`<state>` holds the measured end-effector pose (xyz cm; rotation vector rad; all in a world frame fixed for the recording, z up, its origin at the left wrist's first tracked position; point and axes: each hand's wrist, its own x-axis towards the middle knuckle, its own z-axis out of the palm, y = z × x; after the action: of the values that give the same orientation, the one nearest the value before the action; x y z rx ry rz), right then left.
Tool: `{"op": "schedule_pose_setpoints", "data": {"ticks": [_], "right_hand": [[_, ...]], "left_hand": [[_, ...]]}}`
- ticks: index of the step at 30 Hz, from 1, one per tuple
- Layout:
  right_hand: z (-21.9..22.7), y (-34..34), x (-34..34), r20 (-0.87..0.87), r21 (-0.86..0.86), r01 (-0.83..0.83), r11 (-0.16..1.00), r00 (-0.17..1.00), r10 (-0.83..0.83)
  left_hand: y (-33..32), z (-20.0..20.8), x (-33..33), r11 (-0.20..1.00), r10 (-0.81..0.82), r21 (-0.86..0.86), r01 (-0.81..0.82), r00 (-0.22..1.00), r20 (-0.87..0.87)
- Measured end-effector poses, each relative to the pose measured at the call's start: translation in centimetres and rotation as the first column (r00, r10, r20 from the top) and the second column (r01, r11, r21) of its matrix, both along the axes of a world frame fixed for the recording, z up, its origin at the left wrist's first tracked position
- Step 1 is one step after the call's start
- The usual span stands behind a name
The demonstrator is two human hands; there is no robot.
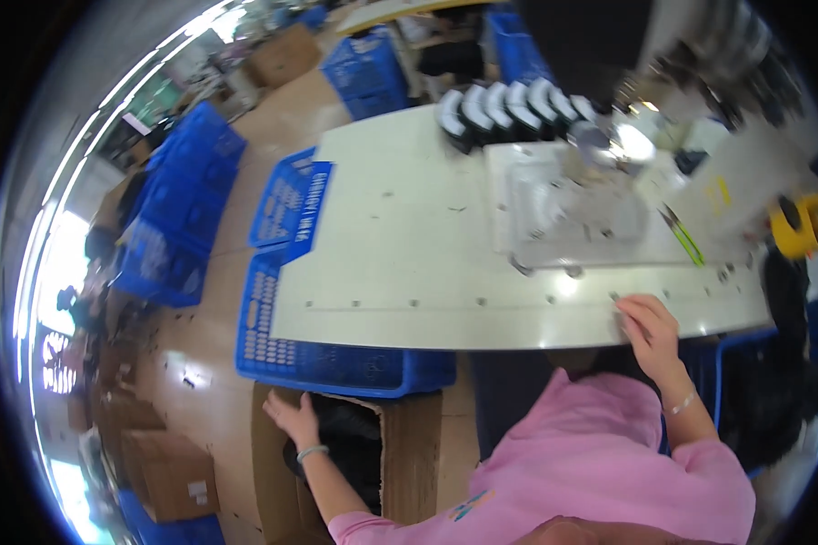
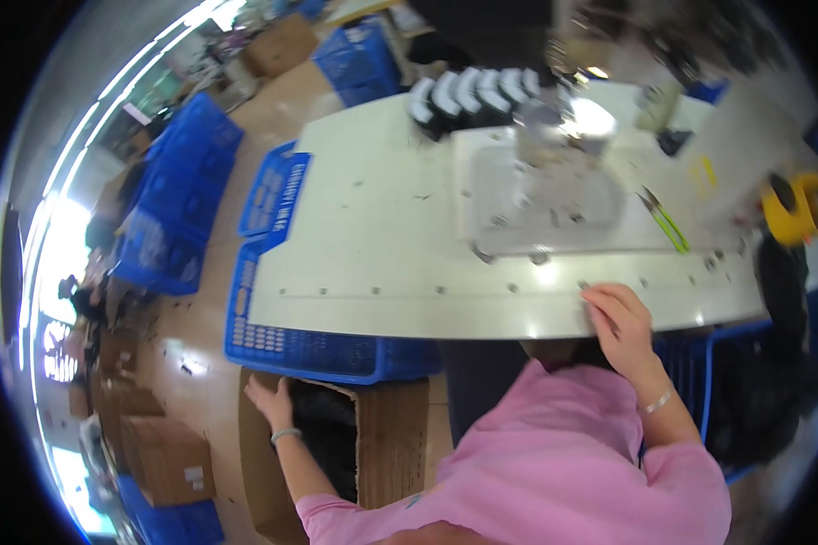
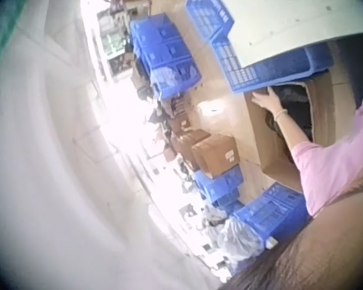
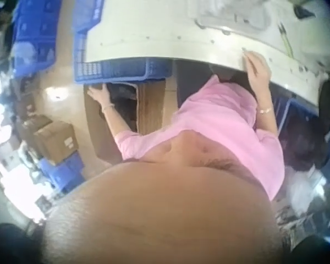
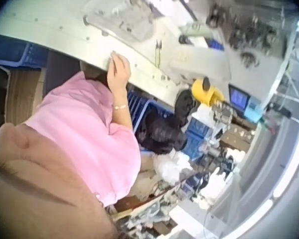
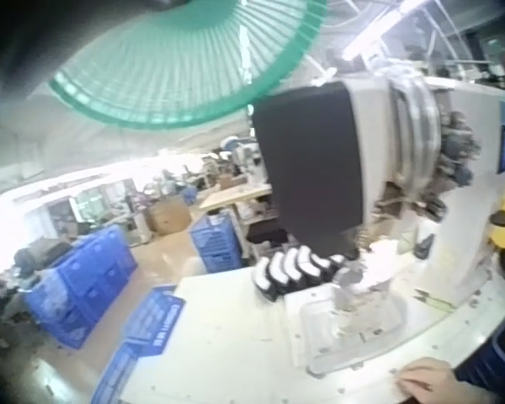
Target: Stitching leather shoe components together using an industrial sewing machine.
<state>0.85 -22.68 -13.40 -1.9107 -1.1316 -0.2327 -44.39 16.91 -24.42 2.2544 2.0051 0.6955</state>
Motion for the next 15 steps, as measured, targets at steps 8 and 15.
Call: {"op": "schedule_pose_setpoints", "data": {"ticks": [8,15], "right_hand": [[-0.3,2.5,-0.3,0.1,-0.079,-0.068,0.995,0.992,0.076],[0.2,4.3,-3.2,0.288,-0.239,-0.078,0.968,0.946,0.148]], "left_hand": [[-4.5,-1.2,12.9,0.801,-0.502,-0.285,0.526,0.85,0.157],[-9.1,-5.6,16.7,0.762,-0.489,-0.425,0.488,0.865,0.118]]}}
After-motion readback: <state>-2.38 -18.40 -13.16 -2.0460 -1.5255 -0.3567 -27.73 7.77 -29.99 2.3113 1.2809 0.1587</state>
